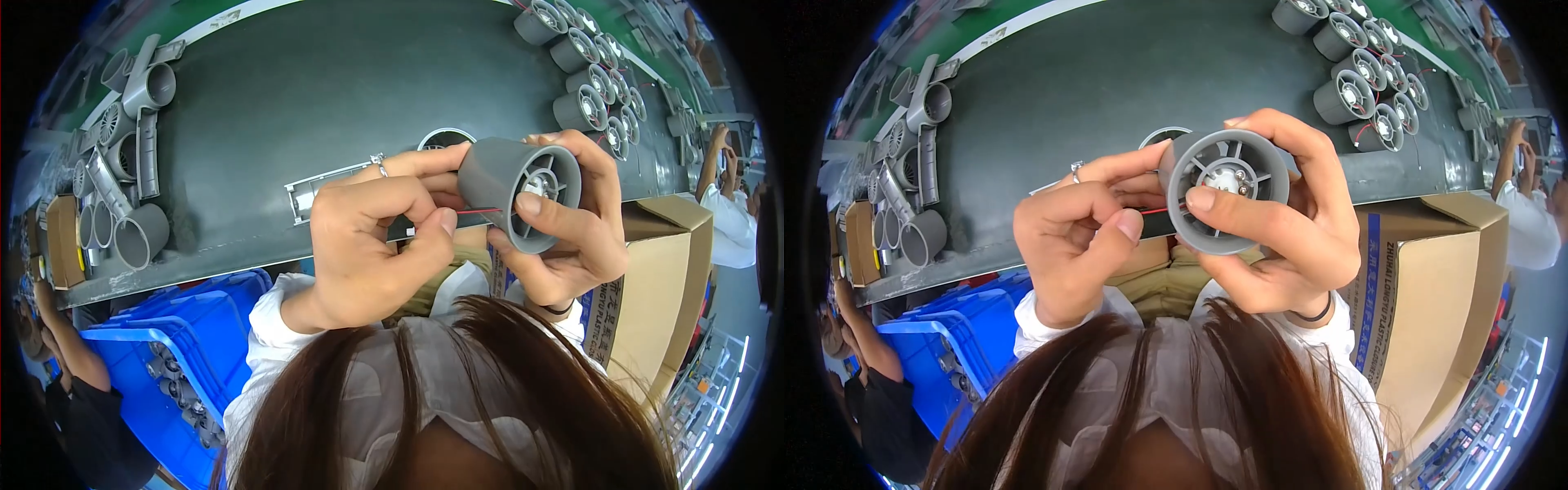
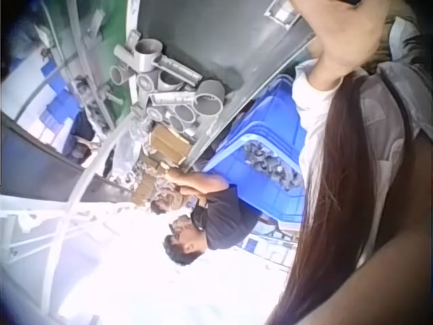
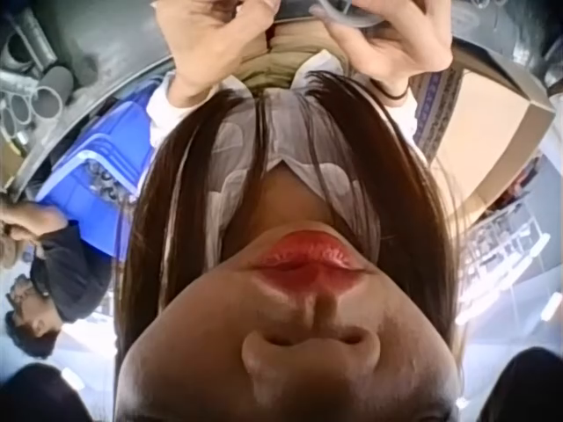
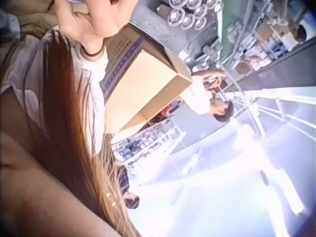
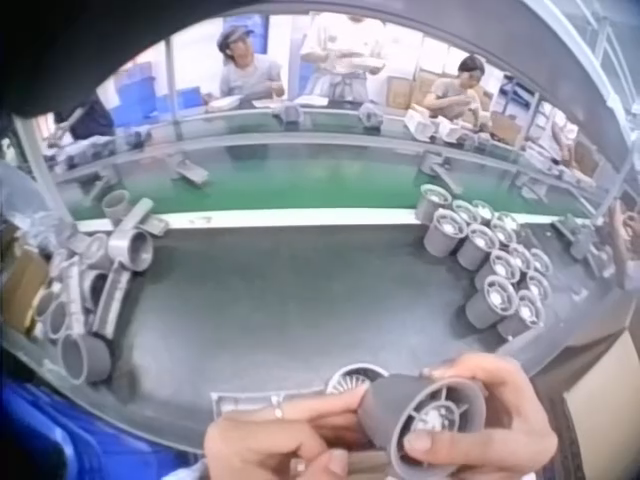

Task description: The person assembles handheld fan housings by hand, inserting motor components and wires into the fan housings.

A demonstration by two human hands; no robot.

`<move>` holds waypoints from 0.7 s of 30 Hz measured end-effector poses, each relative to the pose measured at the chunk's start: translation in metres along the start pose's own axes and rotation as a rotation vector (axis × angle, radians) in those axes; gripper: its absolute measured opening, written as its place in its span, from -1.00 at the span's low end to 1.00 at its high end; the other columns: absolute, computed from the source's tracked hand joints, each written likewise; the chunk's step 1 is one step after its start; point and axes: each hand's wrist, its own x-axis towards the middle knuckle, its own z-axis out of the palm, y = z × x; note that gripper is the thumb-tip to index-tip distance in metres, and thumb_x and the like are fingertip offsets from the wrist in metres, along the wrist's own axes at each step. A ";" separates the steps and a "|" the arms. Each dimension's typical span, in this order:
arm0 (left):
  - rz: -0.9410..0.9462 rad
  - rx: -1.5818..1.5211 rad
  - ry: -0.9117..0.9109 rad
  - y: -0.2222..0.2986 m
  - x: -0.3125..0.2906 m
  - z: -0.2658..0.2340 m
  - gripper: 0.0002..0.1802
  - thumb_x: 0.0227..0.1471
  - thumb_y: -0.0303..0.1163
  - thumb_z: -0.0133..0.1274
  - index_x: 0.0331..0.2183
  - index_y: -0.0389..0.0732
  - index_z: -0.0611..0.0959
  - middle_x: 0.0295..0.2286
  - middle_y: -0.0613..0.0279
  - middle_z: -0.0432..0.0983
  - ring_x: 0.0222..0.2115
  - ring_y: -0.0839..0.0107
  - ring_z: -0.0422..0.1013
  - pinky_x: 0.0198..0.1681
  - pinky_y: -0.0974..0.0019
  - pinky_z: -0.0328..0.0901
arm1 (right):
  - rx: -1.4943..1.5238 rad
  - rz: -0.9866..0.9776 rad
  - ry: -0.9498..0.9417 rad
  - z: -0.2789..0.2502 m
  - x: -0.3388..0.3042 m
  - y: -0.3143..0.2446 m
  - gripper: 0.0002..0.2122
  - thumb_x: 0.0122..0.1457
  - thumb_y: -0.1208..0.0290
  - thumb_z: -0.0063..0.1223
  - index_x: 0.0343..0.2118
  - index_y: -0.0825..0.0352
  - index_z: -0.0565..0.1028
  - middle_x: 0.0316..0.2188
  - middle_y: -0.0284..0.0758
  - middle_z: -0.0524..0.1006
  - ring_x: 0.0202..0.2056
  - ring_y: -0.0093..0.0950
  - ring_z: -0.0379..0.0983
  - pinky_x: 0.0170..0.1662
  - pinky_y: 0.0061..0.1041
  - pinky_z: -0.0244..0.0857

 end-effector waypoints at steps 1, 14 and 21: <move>-0.015 -0.039 0.004 0.000 0.000 0.001 -0.86 -0.16 -0.72 0.01 -0.67 -0.43 0.46 -0.19 -0.28 0.47 -0.28 0.17 0.53 -0.23 0.27 0.45 | 0.013 0.008 0.017 0.000 -0.001 0.000 -0.68 -0.29 0.60 0.27 -0.35 0.39 0.50 -0.11 0.19 0.32 -0.13 -0.06 0.41 -0.11 -0.20 0.35; -0.002 0.401 -0.029 -0.006 0.008 0.004 -0.82 -0.12 -0.79 -0.06 -0.68 -0.46 0.41 -0.22 -0.16 0.51 -0.28 0.29 0.53 -0.25 0.38 0.41 | -0.069 -0.001 0.155 0.012 -0.010 -0.001 -0.71 -0.37 0.64 0.28 -0.43 0.35 0.60 -0.16 0.12 0.40 -0.25 -0.20 0.48 -0.24 -0.41 0.41; 0.085 0.562 0.012 -0.007 0.010 0.004 -0.87 -0.16 -0.75 0.06 -0.64 -0.43 0.47 -0.27 -0.07 0.53 -0.35 0.37 0.51 -0.31 0.44 0.38 | -0.223 -0.015 0.100 0.012 -0.004 -0.002 -0.65 -0.43 0.64 0.27 -0.42 0.32 0.60 -0.16 0.09 0.43 -0.23 -0.15 0.46 -0.22 -0.38 0.39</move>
